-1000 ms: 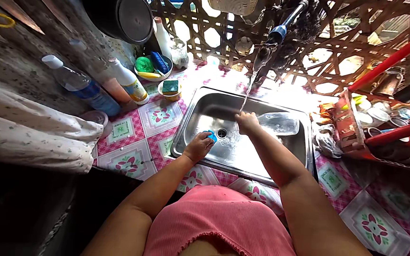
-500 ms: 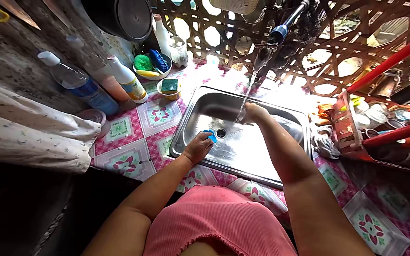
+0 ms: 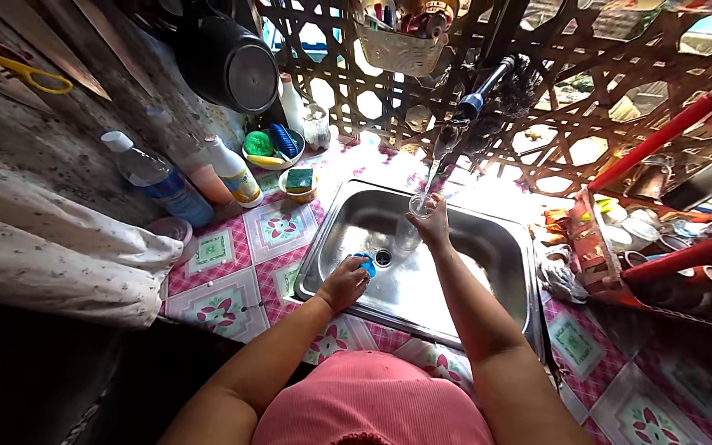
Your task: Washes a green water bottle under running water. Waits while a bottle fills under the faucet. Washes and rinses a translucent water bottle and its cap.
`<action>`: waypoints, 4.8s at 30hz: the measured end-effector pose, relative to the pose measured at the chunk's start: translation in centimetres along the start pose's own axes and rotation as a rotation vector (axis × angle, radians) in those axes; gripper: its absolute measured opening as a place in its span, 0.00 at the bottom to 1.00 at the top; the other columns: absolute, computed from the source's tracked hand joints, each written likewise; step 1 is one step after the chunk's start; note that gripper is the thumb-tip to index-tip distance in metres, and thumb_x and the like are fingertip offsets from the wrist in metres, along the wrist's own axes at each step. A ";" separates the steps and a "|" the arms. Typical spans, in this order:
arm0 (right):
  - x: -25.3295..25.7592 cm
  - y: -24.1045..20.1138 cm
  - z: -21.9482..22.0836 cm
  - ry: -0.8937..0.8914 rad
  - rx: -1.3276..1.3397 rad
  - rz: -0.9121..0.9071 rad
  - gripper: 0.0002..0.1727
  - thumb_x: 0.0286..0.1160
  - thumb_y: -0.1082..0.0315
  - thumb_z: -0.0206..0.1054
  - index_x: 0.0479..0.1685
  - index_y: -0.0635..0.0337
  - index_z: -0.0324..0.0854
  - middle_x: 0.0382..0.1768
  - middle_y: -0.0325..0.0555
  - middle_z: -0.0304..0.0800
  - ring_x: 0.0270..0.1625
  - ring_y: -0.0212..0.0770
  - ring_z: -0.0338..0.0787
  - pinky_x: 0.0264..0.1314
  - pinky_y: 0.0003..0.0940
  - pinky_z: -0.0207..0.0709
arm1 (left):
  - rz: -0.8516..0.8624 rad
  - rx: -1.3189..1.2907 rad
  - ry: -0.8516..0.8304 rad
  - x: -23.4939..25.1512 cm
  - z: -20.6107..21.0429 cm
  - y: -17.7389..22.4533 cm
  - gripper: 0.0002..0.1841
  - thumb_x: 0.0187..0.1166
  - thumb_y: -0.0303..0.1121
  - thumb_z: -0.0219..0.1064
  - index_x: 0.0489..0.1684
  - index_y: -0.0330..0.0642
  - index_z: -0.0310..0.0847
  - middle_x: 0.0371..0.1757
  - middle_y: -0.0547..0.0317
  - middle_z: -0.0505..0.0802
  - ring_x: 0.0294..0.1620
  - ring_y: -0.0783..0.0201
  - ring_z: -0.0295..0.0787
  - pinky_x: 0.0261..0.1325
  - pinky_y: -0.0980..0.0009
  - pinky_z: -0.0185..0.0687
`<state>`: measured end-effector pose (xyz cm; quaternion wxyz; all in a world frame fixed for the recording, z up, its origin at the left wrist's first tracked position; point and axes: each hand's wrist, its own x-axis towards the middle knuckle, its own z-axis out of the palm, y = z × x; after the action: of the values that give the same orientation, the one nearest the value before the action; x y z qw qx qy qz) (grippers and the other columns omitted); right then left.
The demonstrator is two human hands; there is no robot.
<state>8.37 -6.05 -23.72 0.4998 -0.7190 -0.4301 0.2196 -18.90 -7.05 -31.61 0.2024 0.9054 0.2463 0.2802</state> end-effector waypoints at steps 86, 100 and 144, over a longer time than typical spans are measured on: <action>-17.6 -1.6 2.5 0.185 -0.079 -0.064 0.20 0.63 0.74 0.76 0.56 0.69 0.83 0.76 0.66 0.74 0.75 0.55 0.78 0.67 0.46 0.80 | -0.976 -1.428 -0.488 7.1 -3.0 5.9 0.21 0.94 0.48 0.46 0.70 0.48 0.77 0.51 0.50 0.90 0.45 0.57 0.90 0.43 0.62 0.86; -19.7 -1.0 2.7 0.111 -0.327 -0.260 0.10 0.59 0.76 0.67 0.40 0.69 0.86 0.77 0.67 0.75 0.77 0.61 0.79 0.73 0.53 0.77 | -0.954 -1.579 -0.447 8.1 -3.3 3.6 0.24 0.95 0.49 0.42 0.74 0.45 0.74 0.51 0.48 0.91 0.46 0.55 0.91 0.48 0.60 0.88; -18.2 -2.1 2.3 -0.043 -0.103 0.005 0.60 0.50 0.51 0.85 0.89 0.66 0.58 0.88 0.68 0.56 0.89 0.62 0.59 0.88 0.57 0.59 | -0.767 -1.225 -0.636 7.1 -3.0 4.2 0.28 0.94 0.49 0.46 0.87 0.43 0.56 0.66 0.47 0.83 0.58 0.58 0.85 0.57 0.59 0.84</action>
<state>-3.87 -19.78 -24.77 0.4522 -0.7400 -0.4496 0.2139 -14.21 -5.73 -24.38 0.8083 0.5213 0.2737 0.0042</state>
